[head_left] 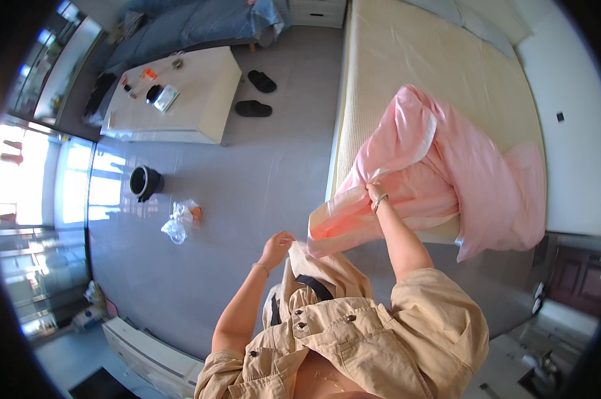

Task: The person picks up a pink duvet cover from a bed, spreads it out, and then folds it into a neat rectangle by hand.

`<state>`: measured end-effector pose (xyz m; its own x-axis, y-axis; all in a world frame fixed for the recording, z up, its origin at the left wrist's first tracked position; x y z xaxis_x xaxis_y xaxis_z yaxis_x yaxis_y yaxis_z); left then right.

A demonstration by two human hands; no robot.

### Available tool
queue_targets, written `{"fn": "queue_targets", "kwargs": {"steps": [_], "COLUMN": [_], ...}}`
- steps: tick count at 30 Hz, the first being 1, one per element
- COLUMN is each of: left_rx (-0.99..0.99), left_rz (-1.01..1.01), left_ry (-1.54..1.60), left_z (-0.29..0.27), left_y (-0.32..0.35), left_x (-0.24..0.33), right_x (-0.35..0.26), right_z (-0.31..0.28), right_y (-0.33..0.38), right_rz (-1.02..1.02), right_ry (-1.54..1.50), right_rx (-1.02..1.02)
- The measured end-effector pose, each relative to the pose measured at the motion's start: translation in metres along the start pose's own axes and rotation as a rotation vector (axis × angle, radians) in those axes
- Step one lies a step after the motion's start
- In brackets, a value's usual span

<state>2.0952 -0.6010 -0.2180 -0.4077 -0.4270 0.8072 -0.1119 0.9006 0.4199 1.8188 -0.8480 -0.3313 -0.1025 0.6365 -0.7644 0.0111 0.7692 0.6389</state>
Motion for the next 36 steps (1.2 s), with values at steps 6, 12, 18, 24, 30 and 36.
{"fn": "queue_targets", "kwargs": {"steps": [6,12,18,24,30,36], "left_rx": [-0.151,-0.117,-0.381,-0.954,-1.028,-1.585], "left_rz": [-0.059,-0.037,0.39,0.807,1.007,1.538], "left_ry": [0.225,-0.371,-0.775,-1.431,-0.94,-0.657], "left_z": [-0.086,-0.13,-0.061,0.012,-0.031,-0.081], "left_y": [-0.09,-0.241,-0.355,-0.402,-0.492,-0.435], "left_x": [-0.029,0.042,0.236,0.27,0.313,0.344], "right_x": [-0.059,-0.096,-0.154,-0.236,-0.201,-0.256], "right_z": [0.084,0.166,0.233,0.218,0.172,0.061], "right_y": [0.027,0.035,0.038,0.021,-0.014,-0.075], "right_rz": [-0.395,-0.099,-0.527,-0.416,-0.12,0.129], "right_ry": [-0.018,0.071,0.077,0.127,-0.117,-1.324], "right_rx": [-0.021,-0.332,-0.357,-0.275,-0.152,0.558]}}
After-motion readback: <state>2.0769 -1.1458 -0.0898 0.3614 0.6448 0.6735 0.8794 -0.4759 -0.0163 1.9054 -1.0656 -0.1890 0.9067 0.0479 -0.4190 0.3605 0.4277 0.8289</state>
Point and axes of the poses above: each hand's wrist, its own y-axis away from the middle knuckle, its own z-axis out of the palm, x = y × z, the point moved 3 cm from there along -y, towards the middle knuckle, and after that the axes turned 9 degrees about -y, right-handed, at the moved point
